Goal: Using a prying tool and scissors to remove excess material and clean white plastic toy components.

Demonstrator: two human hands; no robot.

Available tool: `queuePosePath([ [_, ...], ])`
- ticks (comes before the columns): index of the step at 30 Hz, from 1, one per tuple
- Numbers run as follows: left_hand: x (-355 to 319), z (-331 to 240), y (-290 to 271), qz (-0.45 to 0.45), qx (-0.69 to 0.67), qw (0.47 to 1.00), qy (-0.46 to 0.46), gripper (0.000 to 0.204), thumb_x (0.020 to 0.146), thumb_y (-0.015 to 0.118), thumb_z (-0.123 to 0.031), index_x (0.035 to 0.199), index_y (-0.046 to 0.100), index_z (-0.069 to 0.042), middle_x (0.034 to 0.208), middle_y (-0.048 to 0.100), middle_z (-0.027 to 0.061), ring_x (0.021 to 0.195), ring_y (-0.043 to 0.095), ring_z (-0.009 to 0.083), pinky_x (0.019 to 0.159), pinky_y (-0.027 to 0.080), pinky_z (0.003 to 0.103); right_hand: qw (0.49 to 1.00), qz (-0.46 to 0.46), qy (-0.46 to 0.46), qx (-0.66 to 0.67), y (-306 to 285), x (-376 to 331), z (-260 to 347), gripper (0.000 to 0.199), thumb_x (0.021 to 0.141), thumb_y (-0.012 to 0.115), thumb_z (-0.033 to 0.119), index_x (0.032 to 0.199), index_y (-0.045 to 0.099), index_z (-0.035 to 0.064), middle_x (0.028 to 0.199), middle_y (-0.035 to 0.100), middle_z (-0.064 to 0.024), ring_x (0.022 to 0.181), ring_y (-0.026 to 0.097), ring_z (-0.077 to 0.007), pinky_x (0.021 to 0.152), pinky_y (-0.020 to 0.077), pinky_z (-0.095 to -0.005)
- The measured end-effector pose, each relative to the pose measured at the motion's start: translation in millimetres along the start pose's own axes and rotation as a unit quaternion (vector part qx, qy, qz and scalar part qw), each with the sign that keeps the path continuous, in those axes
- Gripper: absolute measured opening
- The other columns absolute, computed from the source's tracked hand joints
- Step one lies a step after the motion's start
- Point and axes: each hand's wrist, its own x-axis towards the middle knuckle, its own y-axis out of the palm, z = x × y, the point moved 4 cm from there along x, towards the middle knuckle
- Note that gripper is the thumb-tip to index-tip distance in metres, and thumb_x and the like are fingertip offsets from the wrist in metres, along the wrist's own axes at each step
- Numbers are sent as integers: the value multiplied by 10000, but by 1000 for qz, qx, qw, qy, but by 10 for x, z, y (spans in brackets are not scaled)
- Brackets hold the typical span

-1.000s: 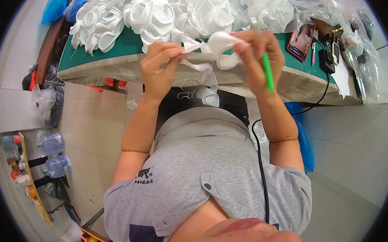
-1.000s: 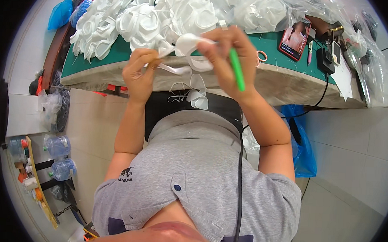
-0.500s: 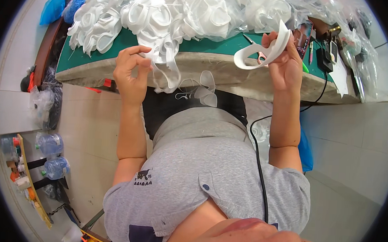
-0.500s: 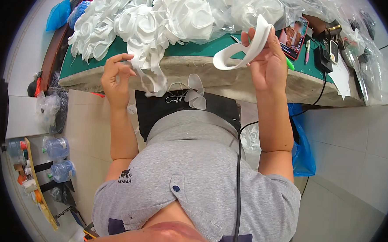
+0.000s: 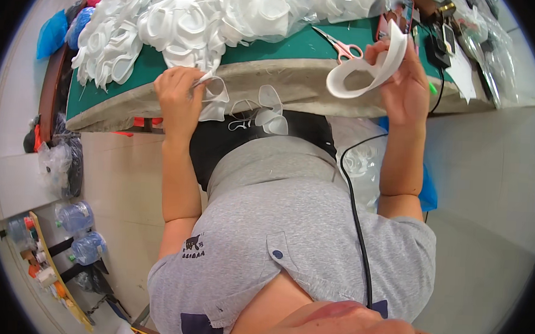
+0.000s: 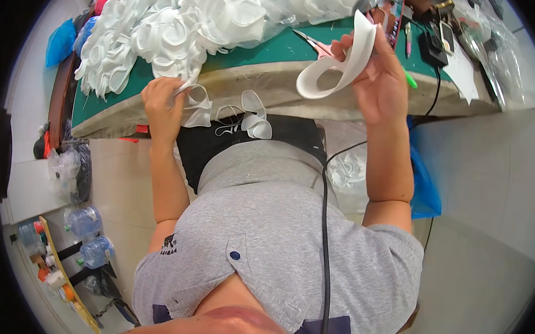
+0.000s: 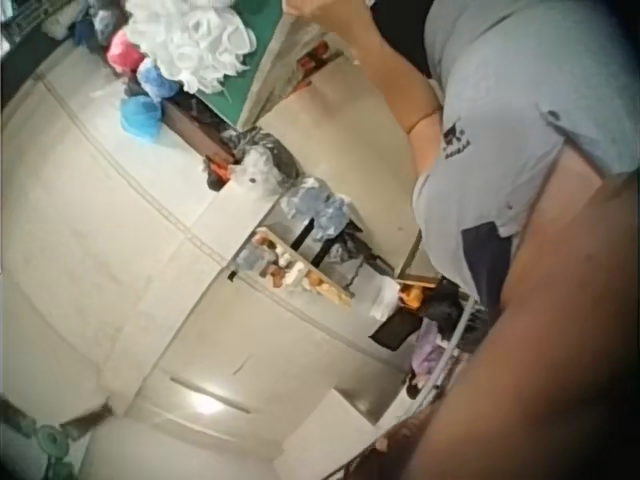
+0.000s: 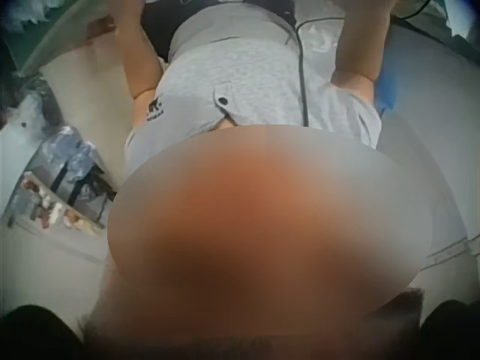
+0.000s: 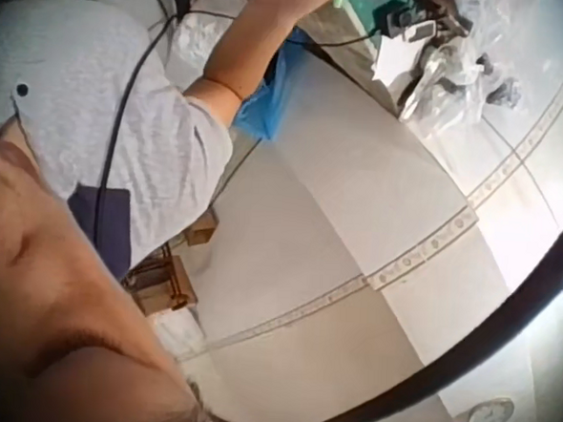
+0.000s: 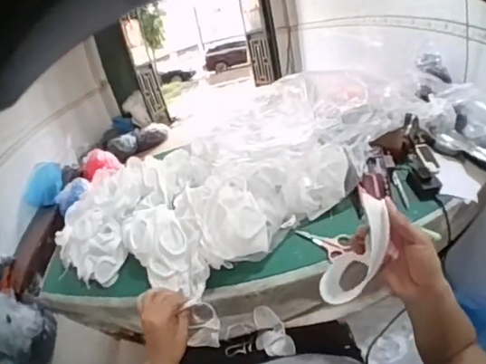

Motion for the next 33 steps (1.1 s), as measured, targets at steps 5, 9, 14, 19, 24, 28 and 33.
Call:
queuePosePath([
  [5, 21, -197, -299, -61, -16, 997, 54, 173, 719, 728, -83, 873, 650, -69, 888, 649, 32, 875, 591, 216, 891, 378, 368, 945, 59, -73, -314, 72, -479, 555, 182, 943, 486, 176, 823, 388, 80, 849, 550, -127, 770, 571, -214, 755, 458, -309],
  [9, 42, -243, -423, -57, -68, 996, 6, 165, 759, 721, -84, 914, 668, -68, 879, 652, 36, 850, 591, 197, 889, 424, 365, 882, -13, -16, -471, -388, -903, 693, 274, 861, 620, 247, 773, 394, 119, 831, 509, -48, 727, 473, -96, 648, 371, -209],
  [14, -92, -232, -526, -156, -193, 966, -74, 155, 767, 698, 6, 910, 654, -34, 868, 651, 55, 859, 585, 194, 843, 446, 322, 806, -84, 117, -574, -1021, -1370, 378, 291, 820, 656, 212, 732, 394, 122, 728, 496, 28, 681, 416, -49, 598, 325, -194],
  [19, -19, -333, -677, -139, -173, 975, 27, 161, 746, 695, 38, 884, 656, -36, 868, 662, 54, 842, 601, 198, 858, 448, 351, 690, -65, 310, -651, -1888, -1907, -66, 282, 786, 703, 142, 691, 444, 81, 645, 524, -28, 648, 501, -121, 591, 406, -287],
  [24, 20, -292, -779, -6, -87, 996, -8, 188, 749, 686, -35, 935, 678, -60, 890, 669, 77, 790, 613, 212, 897, 421, 385, 553, -49, 290, -780, -2265, -1820, 183, 250, 777, 706, 142, 736, 487, 28, 680, 575, -95, 669, 557, -216, 632, 443, -365],
  [28, -69, 7, -710, 70, -96, 976, -179, 218, 757, 649, -27, 972, 665, -62, 911, 654, 80, 869, 593, 246, 903, 406, 399, 612, -78, 127, -776, -1076, -1193, 453, 226, 800, 687, 104, 757, 484, 14, 708, 583, -94, 659, 499, -157, 616, 429, -307],
  [33, -95, -189, -577, 165, -115, 979, 6, 394, 710, 573, 63, 1051, 646, -119, 1146, 568, 108, 1089, 495, 295, 968, 343, 418, 646, 147, -76, -745, 200, -410, -56, 202, 780, 681, 23, 917, 534, -1, 861, 646, -81, 670, 525, -154, 648, 443, -276],
])
